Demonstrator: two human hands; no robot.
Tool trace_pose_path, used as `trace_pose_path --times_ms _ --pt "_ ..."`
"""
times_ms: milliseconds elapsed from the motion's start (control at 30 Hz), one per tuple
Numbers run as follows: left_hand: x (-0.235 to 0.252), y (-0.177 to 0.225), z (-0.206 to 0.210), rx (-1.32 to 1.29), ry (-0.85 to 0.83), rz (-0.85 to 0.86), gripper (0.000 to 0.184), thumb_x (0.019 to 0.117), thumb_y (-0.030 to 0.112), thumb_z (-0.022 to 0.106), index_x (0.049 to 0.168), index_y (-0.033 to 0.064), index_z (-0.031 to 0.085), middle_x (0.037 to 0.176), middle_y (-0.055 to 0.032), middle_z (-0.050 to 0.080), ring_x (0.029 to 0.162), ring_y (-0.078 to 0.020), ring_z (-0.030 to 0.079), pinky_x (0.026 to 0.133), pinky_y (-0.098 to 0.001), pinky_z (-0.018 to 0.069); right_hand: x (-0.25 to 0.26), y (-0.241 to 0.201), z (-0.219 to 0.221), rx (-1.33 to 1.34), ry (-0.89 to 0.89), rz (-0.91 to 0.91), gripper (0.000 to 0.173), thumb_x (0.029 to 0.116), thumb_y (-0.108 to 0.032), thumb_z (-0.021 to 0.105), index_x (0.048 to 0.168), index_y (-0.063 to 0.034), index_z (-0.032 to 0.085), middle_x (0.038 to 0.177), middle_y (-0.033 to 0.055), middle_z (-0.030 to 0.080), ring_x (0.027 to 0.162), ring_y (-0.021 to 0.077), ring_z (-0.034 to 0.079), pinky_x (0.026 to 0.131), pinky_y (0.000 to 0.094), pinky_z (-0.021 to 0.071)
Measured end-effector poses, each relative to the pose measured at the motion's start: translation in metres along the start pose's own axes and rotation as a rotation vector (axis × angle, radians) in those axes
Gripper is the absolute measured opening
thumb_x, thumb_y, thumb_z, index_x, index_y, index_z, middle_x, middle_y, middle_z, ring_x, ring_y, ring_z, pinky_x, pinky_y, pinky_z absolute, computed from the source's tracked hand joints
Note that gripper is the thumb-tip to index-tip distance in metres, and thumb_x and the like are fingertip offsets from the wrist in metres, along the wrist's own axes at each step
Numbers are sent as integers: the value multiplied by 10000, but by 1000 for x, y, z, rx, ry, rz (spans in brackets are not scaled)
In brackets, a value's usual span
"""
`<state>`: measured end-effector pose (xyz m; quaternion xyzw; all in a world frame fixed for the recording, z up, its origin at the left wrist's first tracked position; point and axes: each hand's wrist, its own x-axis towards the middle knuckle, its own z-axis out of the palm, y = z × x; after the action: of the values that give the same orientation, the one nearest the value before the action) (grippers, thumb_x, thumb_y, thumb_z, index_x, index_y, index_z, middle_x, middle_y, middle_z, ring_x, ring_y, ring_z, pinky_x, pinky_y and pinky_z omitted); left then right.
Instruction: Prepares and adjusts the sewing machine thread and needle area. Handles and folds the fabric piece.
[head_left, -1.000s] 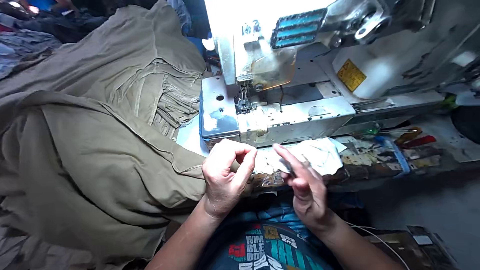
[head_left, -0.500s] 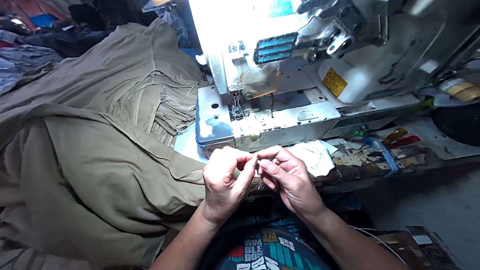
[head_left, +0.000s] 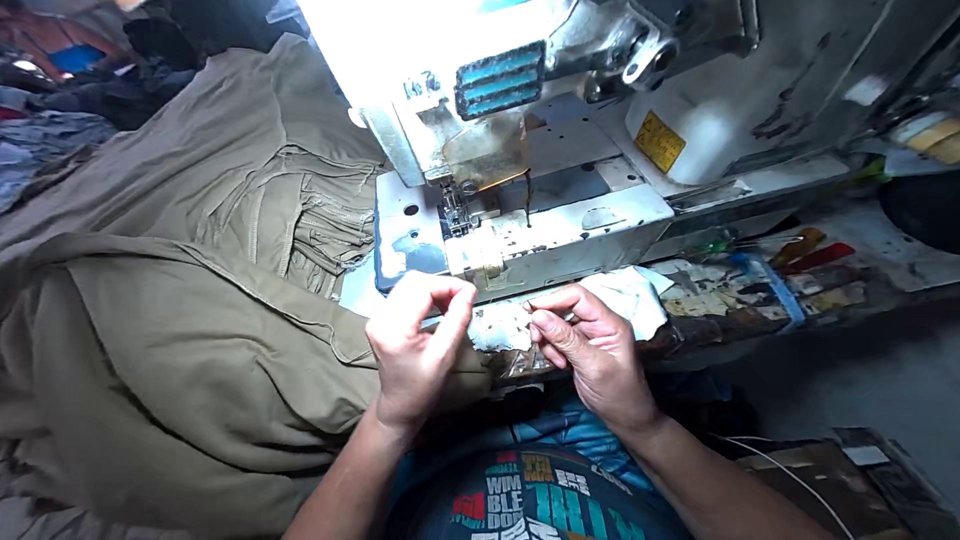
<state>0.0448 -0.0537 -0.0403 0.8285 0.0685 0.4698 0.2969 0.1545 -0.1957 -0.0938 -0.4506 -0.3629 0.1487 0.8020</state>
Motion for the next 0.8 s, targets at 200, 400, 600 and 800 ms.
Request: trace_pose_path --times_ms 200,400,600,800 --pt "58 -24 -3 227 -102 -293 91 934 134 683 859 86 704 745 64 652 630 48 576 590 -138 476 2 32 -26 -1150 -128 -388 259 976 -302 622 1020 -117 797 864 102 752 844 282 731 700 414 582" --pt "81 -34 0 297 -186 -465 98 910 136 705 815 120 723 627 101 610 532 40 510 534 -169 415 -9 51 -34 -1014 -155 -510 177 988 -240 647 1047 -201 809 908 92 719 1126 304 625 1065 433 427" --pt "86 -32 0 175 -197 -528 156 895 57 697 751 119 697 611 110 619 508 47 523 505 -132 436 -12 56 -38 -893 -186 -540 170 982 -220 643 1017 -190 806 880 76 708 1081 256 641 1029 373 460" --pt "88 -31 3 141 -173 -578 190 883 26 701 727 134 685 598 110 625 487 45 520 487 -125 436 -12 56 -38 -891 -162 -531 174 975 -203 640 1008 -166 808 826 62 699 1033 244 656 987 350 485"
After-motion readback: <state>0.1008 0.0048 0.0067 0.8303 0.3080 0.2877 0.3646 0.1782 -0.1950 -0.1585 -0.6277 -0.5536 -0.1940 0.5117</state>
